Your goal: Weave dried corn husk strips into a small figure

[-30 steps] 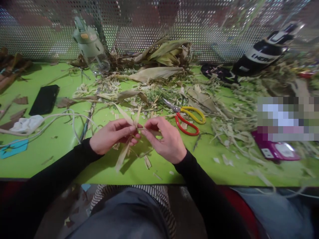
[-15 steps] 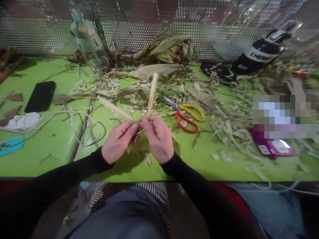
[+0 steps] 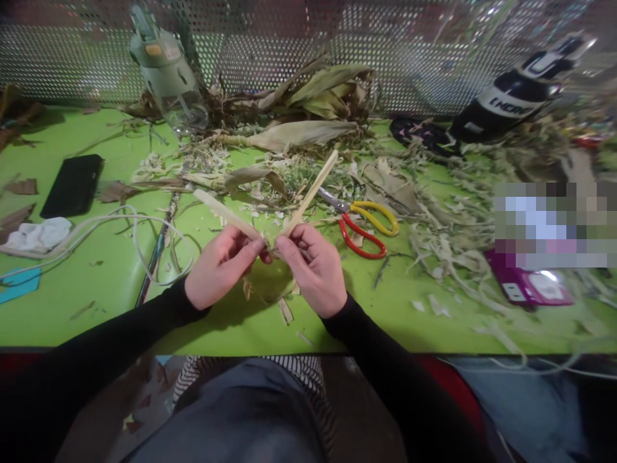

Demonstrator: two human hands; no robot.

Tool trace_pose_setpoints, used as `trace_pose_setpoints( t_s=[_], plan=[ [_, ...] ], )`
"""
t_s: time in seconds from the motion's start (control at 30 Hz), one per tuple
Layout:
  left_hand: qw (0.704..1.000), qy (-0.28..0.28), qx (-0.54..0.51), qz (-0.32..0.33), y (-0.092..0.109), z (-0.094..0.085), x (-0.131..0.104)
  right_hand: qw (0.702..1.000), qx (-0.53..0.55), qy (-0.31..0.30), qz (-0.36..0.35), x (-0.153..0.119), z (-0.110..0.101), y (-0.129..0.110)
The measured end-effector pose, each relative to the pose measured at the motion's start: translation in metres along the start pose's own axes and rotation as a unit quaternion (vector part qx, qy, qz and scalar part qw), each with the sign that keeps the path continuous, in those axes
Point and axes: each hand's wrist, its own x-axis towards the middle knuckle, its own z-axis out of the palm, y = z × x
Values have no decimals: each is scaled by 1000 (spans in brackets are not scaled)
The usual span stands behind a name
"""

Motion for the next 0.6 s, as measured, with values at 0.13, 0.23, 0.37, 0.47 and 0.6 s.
trace_pose_setpoints(
  t_s=[0.13, 0.23, 0.37, 0.47, 0.6],
  plan=[
    [1000, -2, -15, -27, 2, -2, 3, 1000, -25, 9, 16, 2, -1, -3],
    [1000, -1, 2, -20, 3, -3, 4, 999, -18, -35, 23, 4, -3, -3],
    [998, -6, 63, 0, 2, -2, 2, 999, -26, -28, 16, 3, -5, 0],
    [995, 0, 103, 4, 1, -1, 0, 1000, -20, 5, 3, 3, -5, 3],
    [995, -14, 100, -5, 0, 1, -1, 1000, 3, 15, 5, 3, -4, 5]
  ],
)
